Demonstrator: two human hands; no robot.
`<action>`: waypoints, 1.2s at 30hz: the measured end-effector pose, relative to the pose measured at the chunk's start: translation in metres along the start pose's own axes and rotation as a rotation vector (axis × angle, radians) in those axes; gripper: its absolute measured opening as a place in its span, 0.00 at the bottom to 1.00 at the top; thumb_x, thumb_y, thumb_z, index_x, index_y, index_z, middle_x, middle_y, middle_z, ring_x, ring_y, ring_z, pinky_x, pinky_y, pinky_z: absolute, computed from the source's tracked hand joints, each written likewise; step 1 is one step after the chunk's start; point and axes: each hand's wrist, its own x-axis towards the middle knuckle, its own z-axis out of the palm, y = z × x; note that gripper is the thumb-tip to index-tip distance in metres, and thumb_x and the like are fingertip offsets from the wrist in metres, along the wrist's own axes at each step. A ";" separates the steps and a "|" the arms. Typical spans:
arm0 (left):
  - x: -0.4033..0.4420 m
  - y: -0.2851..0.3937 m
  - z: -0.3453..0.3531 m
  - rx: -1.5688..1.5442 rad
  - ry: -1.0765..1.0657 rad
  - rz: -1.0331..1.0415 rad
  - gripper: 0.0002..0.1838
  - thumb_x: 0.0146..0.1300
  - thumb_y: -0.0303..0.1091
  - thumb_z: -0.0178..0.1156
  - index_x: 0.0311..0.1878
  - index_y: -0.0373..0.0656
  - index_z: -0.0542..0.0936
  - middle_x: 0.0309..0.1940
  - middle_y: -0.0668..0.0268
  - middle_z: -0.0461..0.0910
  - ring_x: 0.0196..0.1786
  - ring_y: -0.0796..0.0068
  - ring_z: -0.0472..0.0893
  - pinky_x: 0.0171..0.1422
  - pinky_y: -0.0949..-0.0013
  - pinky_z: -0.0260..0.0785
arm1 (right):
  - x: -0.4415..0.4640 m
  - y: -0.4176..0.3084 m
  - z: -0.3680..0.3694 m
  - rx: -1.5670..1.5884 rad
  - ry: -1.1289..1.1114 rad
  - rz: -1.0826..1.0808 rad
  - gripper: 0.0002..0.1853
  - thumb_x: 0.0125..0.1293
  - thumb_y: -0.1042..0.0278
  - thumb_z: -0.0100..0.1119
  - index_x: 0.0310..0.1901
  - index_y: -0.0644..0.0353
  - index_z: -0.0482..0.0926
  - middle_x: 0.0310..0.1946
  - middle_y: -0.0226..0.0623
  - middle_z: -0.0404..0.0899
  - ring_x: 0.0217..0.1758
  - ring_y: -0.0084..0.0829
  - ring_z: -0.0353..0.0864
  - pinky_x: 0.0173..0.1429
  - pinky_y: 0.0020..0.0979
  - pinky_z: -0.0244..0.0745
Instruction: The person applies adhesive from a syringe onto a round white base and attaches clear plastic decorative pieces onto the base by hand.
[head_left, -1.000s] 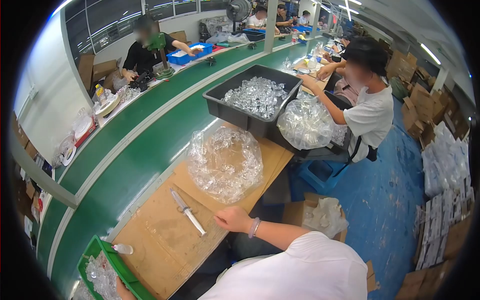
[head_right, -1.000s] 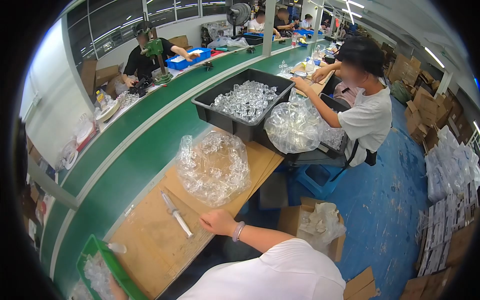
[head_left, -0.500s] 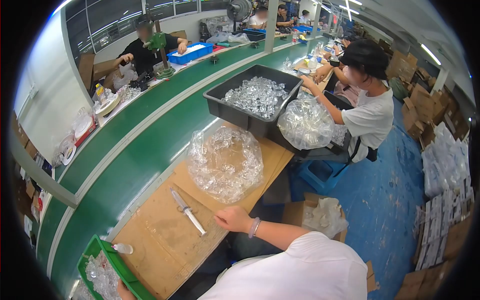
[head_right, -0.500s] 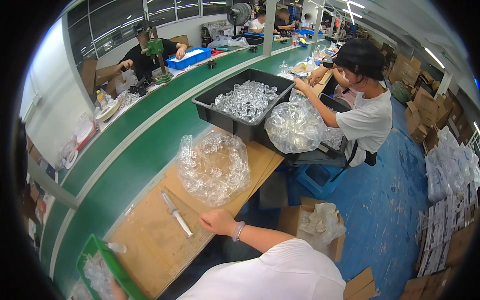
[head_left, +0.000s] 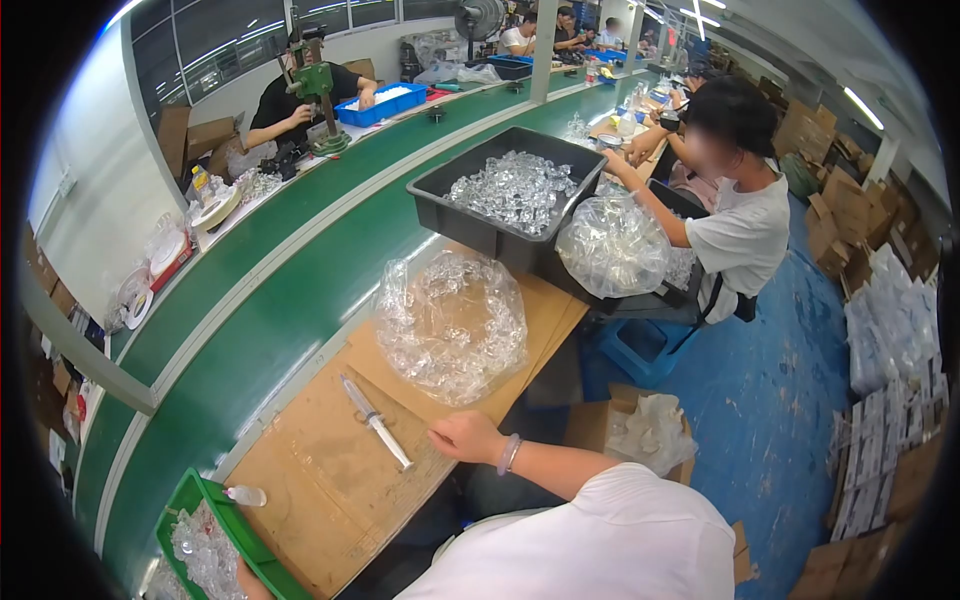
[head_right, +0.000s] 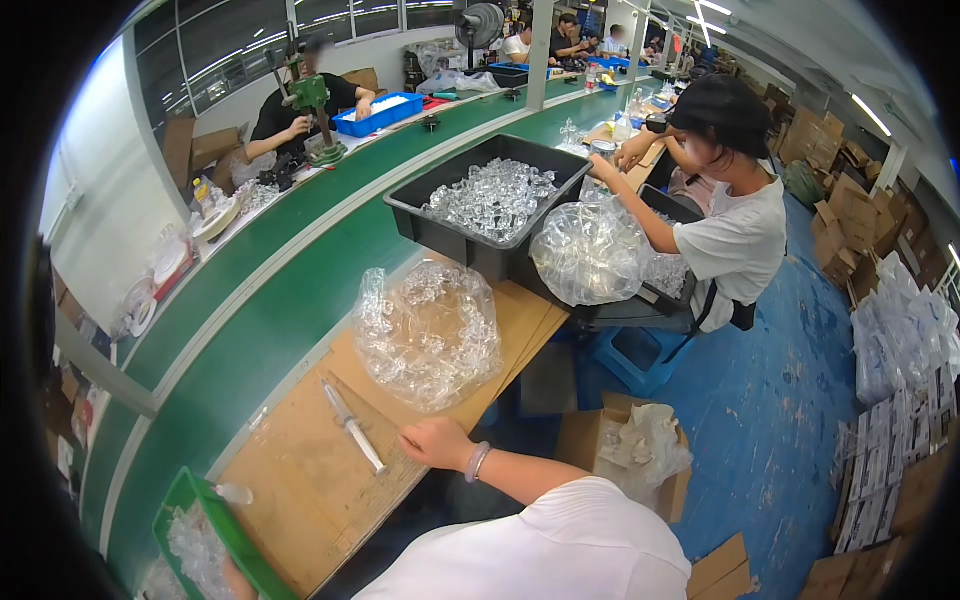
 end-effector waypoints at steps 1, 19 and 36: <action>0.000 0.001 -0.001 0.001 0.000 0.001 0.15 0.48 0.29 0.57 0.41 0.34 0.75 0.30 0.60 0.79 0.35 0.72 0.77 0.40 0.69 0.68 | 0.000 0.000 0.000 0.001 0.000 0.001 0.07 0.56 0.65 0.53 0.24 0.55 0.73 0.16 0.36 0.72 0.20 0.37 0.74 0.24 0.36 0.68; -0.005 0.006 0.000 0.047 0.033 -0.013 0.14 0.45 0.30 0.59 0.35 0.32 0.76 0.27 0.53 0.79 0.32 0.65 0.78 0.36 0.63 0.67 | -0.001 0.002 0.005 -0.002 0.028 0.005 0.08 0.56 0.65 0.54 0.22 0.56 0.72 0.14 0.38 0.71 0.19 0.38 0.73 0.24 0.37 0.67; 0.000 -0.033 -0.020 0.522 -0.097 -0.011 0.19 0.55 0.30 0.46 0.50 0.35 0.73 0.45 0.50 0.76 0.47 0.57 0.75 0.52 0.61 0.65 | -0.003 0.007 0.010 0.004 0.043 -0.008 0.09 0.56 0.65 0.54 0.21 0.56 0.72 0.13 0.39 0.71 0.17 0.39 0.73 0.23 0.38 0.67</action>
